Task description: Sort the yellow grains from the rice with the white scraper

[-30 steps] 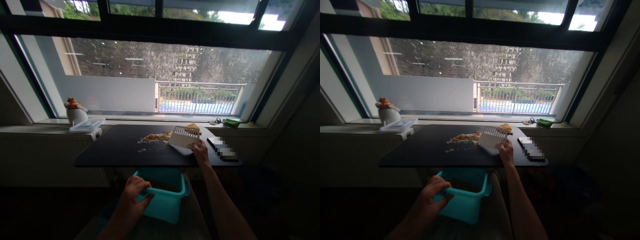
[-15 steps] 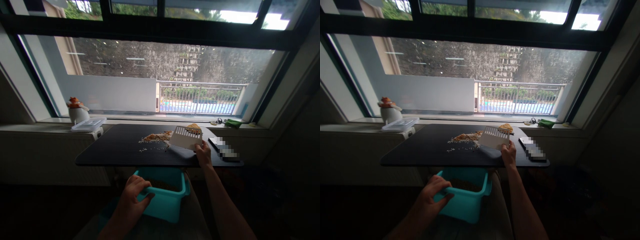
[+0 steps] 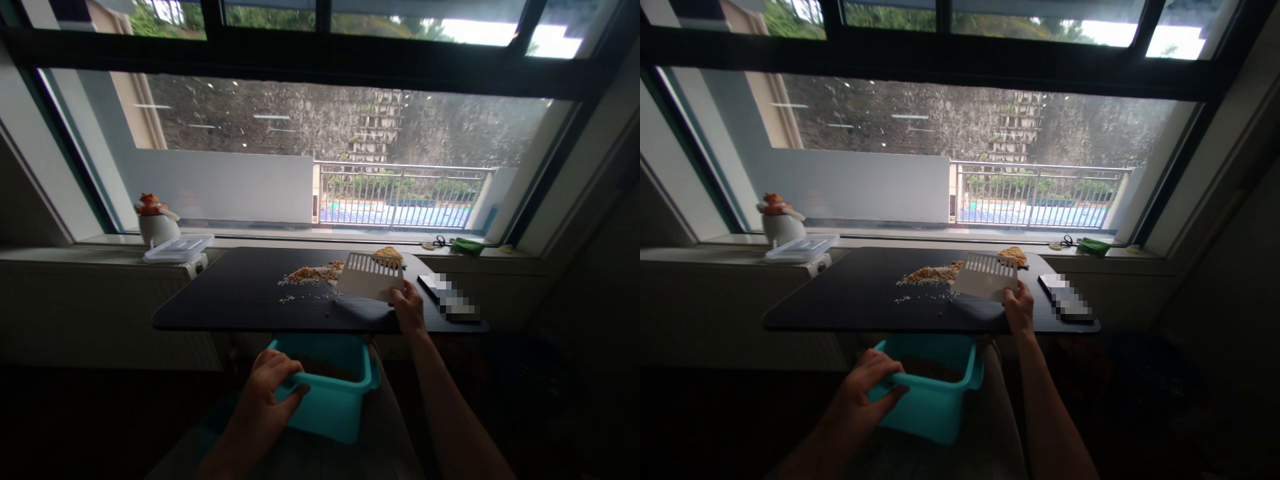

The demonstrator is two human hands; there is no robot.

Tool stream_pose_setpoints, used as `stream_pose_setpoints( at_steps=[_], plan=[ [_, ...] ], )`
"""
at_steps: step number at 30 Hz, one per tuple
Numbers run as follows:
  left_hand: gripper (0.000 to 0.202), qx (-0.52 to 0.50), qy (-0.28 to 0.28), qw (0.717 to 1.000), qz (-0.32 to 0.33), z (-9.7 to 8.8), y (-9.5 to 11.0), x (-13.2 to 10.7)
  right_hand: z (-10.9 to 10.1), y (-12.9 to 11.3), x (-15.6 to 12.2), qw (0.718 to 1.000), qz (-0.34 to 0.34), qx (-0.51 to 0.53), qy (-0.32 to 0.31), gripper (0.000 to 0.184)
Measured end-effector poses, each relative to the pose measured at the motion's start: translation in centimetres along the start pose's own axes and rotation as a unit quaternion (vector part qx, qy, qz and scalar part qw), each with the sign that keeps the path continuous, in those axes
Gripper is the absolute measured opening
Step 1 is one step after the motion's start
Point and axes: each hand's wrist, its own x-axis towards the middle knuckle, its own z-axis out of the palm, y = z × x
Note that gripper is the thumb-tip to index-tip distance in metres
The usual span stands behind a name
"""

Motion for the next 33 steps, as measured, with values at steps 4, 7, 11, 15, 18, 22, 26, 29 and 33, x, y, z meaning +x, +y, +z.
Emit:
stream_pose_setpoints(
  at_steps=[4,7,11,15,18,22,26,29,33],
  plan=[
    [0.006,0.001,0.003,1.000,0.005,0.1,0.0,0.0,0.1,-0.1,0.0,1.000,0.001,0.001,-0.006,0.053],
    [0.006,0.002,0.007,1.000,0.004,0.1,-0.2,0.0,0.1,-0.4,-0.1,1.000,0.000,0.000,-0.017,0.052],
    [0.004,0.005,0.006,1.000,0.007,-0.1,-0.2,-0.1,-1.1,-0.8,-1.4,0.999,-0.020,-0.020,-0.027,0.044],
    [0.004,0.001,-0.006,1.000,-0.006,0.0,0.0,-0.2,-3.8,-0.8,-4.2,0.997,-0.047,-0.058,-0.014,0.041],
    [0.006,-0.006,-0.003,1.000,-0.009,0.2,0.1,-0.3,-5.0,-0.8,-6.0,0.998,-0.035,-0.026,-0.048,0.040],
    [0.006,-0.005,-0.005,1.000,-0.004,0.4,0.1,-0.3,-4.3,-0.7,-6.5,0.999,-0.039,0.002,-0.021,0.040],
    [0.007,0.007,0.004,1.000,0.003,0.0,-0.1,-0.1,-2.9,-0.1,-6.7,0.996,-0.054,-0.021,-0.067,0.037],
    [0.005,0.009,0.018,1.000,0.005,-0.4,-0.3,0.0,-2.2,-0.1,-6.6,0.992,-0.053,-0.006,-0.117,0.036],
    [0.006,0.007,0.021,1.000,-0.009,-0.7,-0.4,0.0,-1.1,-1.4,-4.0,0.997,-0.069,-0.020,-0.031,0.041]
  ],
)
